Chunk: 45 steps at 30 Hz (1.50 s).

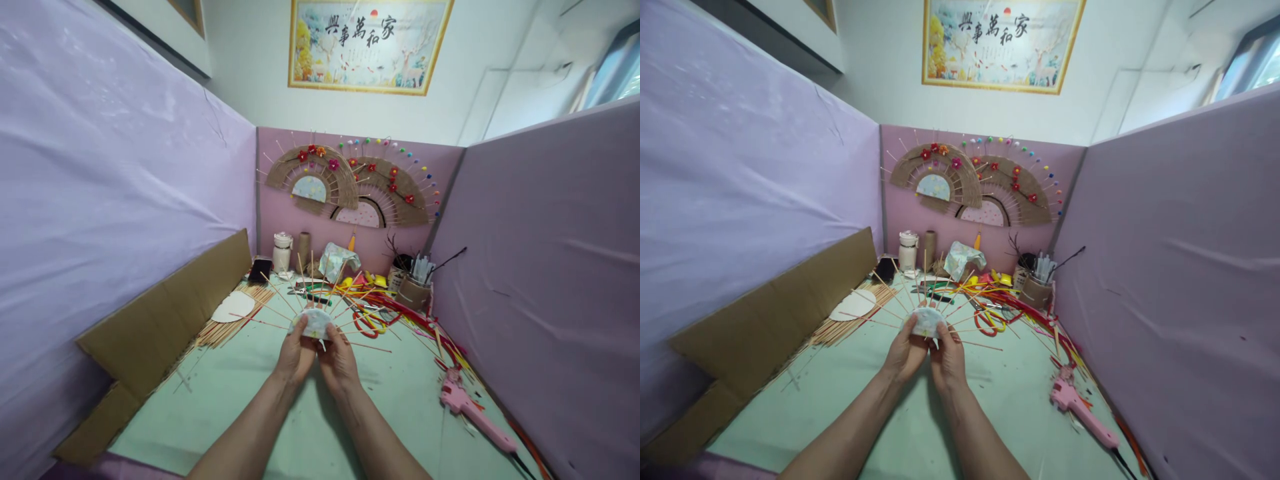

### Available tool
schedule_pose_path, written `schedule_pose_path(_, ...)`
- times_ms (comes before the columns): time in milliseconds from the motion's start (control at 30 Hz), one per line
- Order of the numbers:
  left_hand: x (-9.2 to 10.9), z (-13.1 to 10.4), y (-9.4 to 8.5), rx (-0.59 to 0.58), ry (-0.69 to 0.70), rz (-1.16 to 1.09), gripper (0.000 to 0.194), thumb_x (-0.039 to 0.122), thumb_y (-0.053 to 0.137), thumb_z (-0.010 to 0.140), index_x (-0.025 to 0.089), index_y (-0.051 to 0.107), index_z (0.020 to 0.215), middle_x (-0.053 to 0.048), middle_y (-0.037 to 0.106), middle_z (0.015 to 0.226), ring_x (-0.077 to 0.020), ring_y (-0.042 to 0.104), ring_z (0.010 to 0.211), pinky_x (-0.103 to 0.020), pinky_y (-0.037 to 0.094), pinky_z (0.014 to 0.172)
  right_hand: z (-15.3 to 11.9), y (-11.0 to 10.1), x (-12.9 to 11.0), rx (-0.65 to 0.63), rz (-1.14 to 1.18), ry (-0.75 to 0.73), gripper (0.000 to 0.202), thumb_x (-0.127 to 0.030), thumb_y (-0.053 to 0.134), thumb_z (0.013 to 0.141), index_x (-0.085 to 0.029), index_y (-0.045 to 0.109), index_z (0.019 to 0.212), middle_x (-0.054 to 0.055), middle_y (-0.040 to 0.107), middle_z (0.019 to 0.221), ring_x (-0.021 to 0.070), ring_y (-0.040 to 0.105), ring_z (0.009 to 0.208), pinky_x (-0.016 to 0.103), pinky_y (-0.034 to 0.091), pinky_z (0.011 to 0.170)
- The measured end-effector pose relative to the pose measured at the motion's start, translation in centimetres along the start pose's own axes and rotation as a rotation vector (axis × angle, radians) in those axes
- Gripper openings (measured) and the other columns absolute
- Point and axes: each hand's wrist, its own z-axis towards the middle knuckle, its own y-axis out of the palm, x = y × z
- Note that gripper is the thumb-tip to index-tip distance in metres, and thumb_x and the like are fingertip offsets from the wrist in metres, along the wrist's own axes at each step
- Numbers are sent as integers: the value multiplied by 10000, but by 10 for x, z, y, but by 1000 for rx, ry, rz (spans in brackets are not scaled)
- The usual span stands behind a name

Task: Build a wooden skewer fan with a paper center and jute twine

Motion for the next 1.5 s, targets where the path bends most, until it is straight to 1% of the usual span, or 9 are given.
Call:
schedule_pose_path(267,3,-2,3,21,-11,31,210,244,717,793,127,686,966,-55,735,863,-142,675,727,-238,532,677,-1,2,-1,-47,37,29,254,-342,858,600,-218,732,782,11,752,867,163,657,800,276,493,737)
schedule_pose_path(467,3,-1,1,-31,-46,26,270,342,681,830,131,673,999,-81,733,914,-204,689,867,-327,534,833,-3,2,1,-73,-88,-54,312,-363,818,662,-197,734,913,34,754,879,172,665,791,288,487,758)
schedule_pose_path(700,2,2,-1,-65,-60,15,310,372,679,829,162,663,1056,-83,728,956,-225,678,941,-378,516,906,3,-3,6,-17,-172,-102,265,-378,790,683,-191,682,837,17,729,820,157,635,724,268,478,687)
schedule_pose_path(900,19,8,-2,69,-9,-42,325,432,551,906,159,663,1043,-88,730,921,-197,689,806,-353,555,785,-3,-2,7,33,-449,-248,223,-290,809,638,-200,641,754,-22,647,695,149,579,671,252,448,638)
schedule_pose_path(967,20,7,0,121,35,-36,291,402,558,910,164,665,1036,-78,733,894,-183,689,783,-335,561,758,-7,-2,3,17,-578,-340,167,-288,771,695,-197,642,750,-14,630,697,153,564,675,263,446,650)
schedule_pose_path(1033,18,6,2,125,76,3,281,365,620,879,157,664,1063,-85,736,913,-182,693,809,-320,562,768,-10,-2,-2,6,-740,-506,142,-308,699,780,-198,669,865,25,652,827,177,581,761,294,465,707)
schedule_pose_path(1167,6,0,4,92,151,140,390,268,769,754,161,660,1113,-83,743,933,-190,703,844,-308,558,797,-10,-5,-7,-32,-908,-757,321,-281,616,854,-233,653,1169,95,606,1182,242,545,1114,402,436,959)
schedule_pose_path(1333,-5,-5,2,53,193,268,494,254,821,676,180,667,1140,-75,748,952,-204,707,868,-301,553,788,-3,-11,-5,-87,-1002,-823,413,-231,571,881,-272,608,1290,95,584,1259,254,502,1208,454,390,1043)
schedule_pose_path(1500,-8,-5,-1,57,198,319,432,257,828,656,151,710,1057,-85,754,925,-209,707,867,-284,551,776,0,-15,-5,-98,-1025,-853,433,-214,587,873,-292,608,1298,94,601,1218,258,516,1165,455,406,1023)
